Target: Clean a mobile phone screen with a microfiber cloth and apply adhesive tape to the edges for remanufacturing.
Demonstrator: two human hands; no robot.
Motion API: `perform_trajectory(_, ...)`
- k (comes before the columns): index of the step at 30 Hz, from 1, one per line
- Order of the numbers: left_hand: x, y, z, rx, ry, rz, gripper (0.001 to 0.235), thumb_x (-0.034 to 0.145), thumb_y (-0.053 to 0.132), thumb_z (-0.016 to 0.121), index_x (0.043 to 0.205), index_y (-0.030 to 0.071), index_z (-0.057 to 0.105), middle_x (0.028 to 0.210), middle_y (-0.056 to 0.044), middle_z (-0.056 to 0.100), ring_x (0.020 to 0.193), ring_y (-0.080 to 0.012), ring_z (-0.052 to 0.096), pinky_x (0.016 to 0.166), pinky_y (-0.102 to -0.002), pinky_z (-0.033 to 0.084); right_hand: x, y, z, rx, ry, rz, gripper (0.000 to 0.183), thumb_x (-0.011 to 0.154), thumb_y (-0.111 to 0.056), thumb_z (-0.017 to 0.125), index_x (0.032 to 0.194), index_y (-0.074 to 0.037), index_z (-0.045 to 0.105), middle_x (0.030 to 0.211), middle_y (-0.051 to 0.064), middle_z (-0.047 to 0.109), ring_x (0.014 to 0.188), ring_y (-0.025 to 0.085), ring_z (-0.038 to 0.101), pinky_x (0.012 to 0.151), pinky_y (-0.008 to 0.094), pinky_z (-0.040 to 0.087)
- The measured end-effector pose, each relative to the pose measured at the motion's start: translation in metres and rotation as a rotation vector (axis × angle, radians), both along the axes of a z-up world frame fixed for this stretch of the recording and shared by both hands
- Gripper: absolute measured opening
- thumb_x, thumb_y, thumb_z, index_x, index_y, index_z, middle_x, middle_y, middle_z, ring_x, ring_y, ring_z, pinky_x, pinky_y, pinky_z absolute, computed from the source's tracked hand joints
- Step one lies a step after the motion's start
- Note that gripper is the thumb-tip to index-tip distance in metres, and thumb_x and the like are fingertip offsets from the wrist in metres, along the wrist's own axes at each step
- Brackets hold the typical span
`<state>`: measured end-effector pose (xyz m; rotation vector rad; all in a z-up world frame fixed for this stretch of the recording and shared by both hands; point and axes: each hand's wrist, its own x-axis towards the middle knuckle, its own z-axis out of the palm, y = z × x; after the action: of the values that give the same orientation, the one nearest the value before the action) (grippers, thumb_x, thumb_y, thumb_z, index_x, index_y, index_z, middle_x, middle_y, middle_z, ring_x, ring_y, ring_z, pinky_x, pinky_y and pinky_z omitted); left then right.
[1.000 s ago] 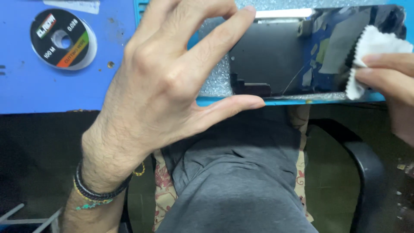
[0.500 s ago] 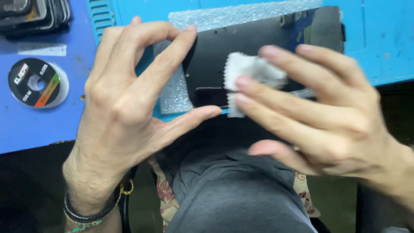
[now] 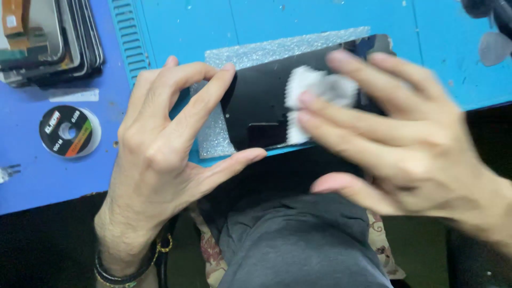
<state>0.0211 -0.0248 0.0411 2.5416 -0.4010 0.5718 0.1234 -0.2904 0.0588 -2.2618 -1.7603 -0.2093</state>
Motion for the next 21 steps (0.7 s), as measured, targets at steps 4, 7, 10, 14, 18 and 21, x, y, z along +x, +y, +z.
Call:
perform_trajectory(4,0.0,-0.001,0.002,-0.03,0.03,0.024,0.086,0.071,0.034,0.093,0.14,-0.002,0.056,0.121,-0.018,0.062,0.109,-0.0399,0.059,0.114,-0.059,0.047,-0.018,0.047,0.001,0.152,0.096,0.085,0.058,0.094,-0.052,0.069,0.127,-0.005,0.072,0.137,0.009,0.069,0.139,0.037,0.05,0.113,0.055,0.039)
perform_trajectory(7,0.003,-0.004,0.001,-0.062,0.045,0.04,0.095,0.069,0.04,0.091,0.144,-0.002,0.051,0.121,-0.017,0.062,0.108,-0.0382,0.06,0.113,-0.057,0.049,-0.012,0.03,0.0,0.137,0.08,0.011,0.058,0.093,-0.051,0.069,0.129,-0.006,0.071,0.137,0.007,0.07,0.139,0.037,0.05,0.113,0.055,0.039)
perform_trajectory(10,0.004,-0.002,0.0,-0.073,0.048,0.052,0.102,0.07,0.047,0.091,0.147,-0.003,0.047,0.119,-0.016,0.062,0.108,-0.0366,0.06,0.111,-0.056,0.049,-0.005,-0.016,0.005,0.03,-0.034,-0.221,0.057,0.09,-0.049,0.068,0.131,-0.009,0.07,0.134,0.008,0.069,0.141,0.038,0.049,0.114,0.055,0.037)
perform_trajectory(14,0.006,-0.001,0.005,-0.072,0.059,0.05,0.106,0.072,0.048,0.09,0.149,-0.005,0.04,0.118,-0.017,0.063,0.108,-0.0362,0.061,0.11,-0.055,0.049,-0.011,0.0,0.01,-0.031,-0.014,-0.353,0.055,0.089,-0.046,0.065,0.132,-0.011,0.069,0.136,0.009,0.068,0.144,0.039,0.047,0.116,0.057,0.035)
perform_trajectory(18,0.003,0.003,0.004,-0.091,0.018,0.027,0.11,0.073,0.043,0.091,0.151,-0.004,0.03,0.122,-0.018,0.062,0.114,-0.0376,0.061,0.111,-0.055,0.049,-0.016,0.054,0.003,0.111,0.061,-0.091,0.057,0.093,-0.053,0.066,0.129,-0.009,0.07,0.135,0.007,0.07,0.142,0.038,0.049,0.116,0.057,0.033)
perform_trajectory(21,0.003,0.004,-0.002,-0.123,0.014,0.021,0.112,0.074,0.043,0.091,0.152,-0.004,0.026,0.124,-0.018,0.062,0.116,-0.0375,0.062,0.112,-0.055,0.049,-0.004,0.048,0.006,0.082,0.073,-0.066,0.056,0.093,-0.049,0.068,0.132,-0.009,0.071,0.137,0.008,0.07,0.142,0.039,0.048,0.117,0.058,0.032)
